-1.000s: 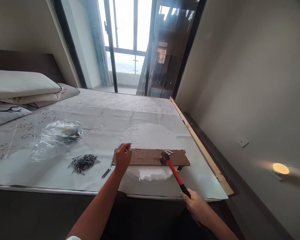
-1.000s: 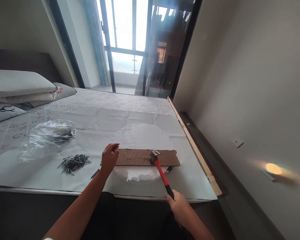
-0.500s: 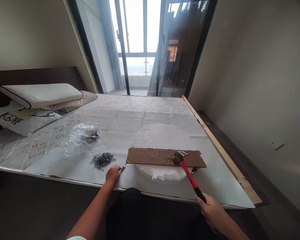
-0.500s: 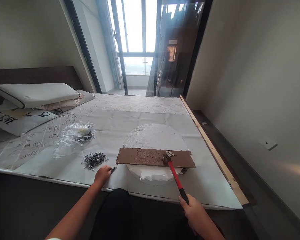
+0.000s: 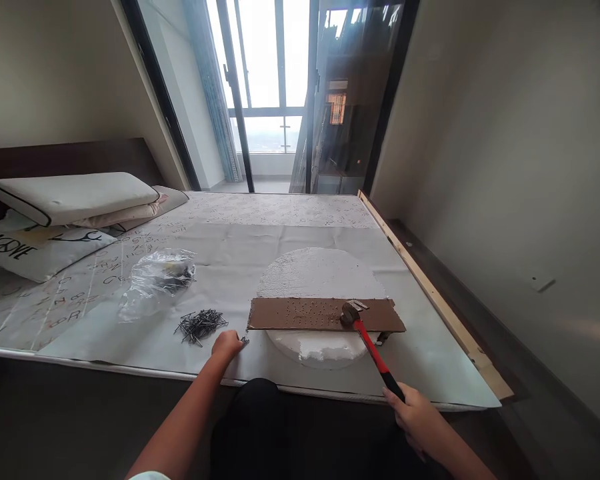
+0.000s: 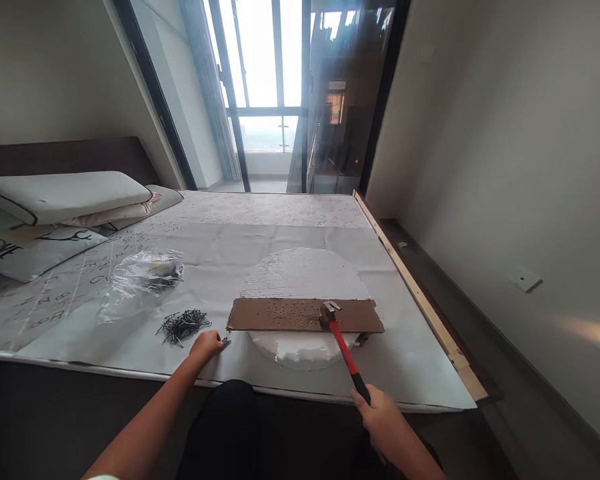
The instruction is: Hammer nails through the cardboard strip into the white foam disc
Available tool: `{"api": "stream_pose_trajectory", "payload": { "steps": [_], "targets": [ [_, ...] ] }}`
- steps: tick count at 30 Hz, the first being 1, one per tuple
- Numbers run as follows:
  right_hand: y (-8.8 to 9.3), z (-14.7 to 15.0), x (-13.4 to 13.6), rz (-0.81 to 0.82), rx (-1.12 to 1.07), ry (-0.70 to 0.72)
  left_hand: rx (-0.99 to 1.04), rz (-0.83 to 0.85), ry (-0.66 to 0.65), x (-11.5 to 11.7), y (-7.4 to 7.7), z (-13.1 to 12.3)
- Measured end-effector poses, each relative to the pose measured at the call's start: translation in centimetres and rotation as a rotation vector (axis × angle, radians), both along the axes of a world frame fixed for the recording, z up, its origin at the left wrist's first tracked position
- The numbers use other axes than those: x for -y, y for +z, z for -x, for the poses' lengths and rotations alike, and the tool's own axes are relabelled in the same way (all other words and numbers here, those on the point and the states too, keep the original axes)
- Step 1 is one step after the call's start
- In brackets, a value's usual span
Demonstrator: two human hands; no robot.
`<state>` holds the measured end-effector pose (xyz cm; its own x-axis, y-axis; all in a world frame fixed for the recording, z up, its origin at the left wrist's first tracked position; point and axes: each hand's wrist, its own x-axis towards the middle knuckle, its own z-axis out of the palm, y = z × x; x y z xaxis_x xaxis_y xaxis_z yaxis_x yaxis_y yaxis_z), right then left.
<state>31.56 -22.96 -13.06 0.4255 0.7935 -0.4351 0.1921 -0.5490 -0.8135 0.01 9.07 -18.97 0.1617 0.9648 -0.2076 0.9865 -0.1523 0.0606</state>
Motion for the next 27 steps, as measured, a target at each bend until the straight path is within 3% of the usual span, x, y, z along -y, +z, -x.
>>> {"api": "stream_pose_trajectory", "payload": {
  "steps": [4,9,12,15,18,22,27],
  "targets": [
    [0.1,-0.1,-0.1,0.021,-0.015,0.027,0.047,-0.046,0.022,-0.5,1.4,0.8],
    [0.1,-0.3,-0.1,0.022,-0.138,0.028,0.393,-0.401,-0.006,0.5,4.9,0.6],
    [0.7,-0.7,0.2,-0.018,-0.167,-0.001,0.665,-0.529,-0.103,2.3,7.0,-2.3],
    [1.5,-1.0,0.5,-0.058,-0.176,-0.050,0.861,-0.462,-0.255,4.9,8.2,-7.5],
    [2.4,-1.3,0.8,-0.063,-0.187,-0.083,0.956,-0.314,-0.404,7.2,8.1,-13.4],
    [3.3,-1.4,1.2,-0.090,-0.148,-0.091,0.977,-0.208,-0.452,8.9,6.4,-20.0],
    [3.5,-1.6,1.8,-0.082,-0.108,-0.070,0.973,-0.166,-0.458,9.4,4.3,-23.9]
  ]
}}
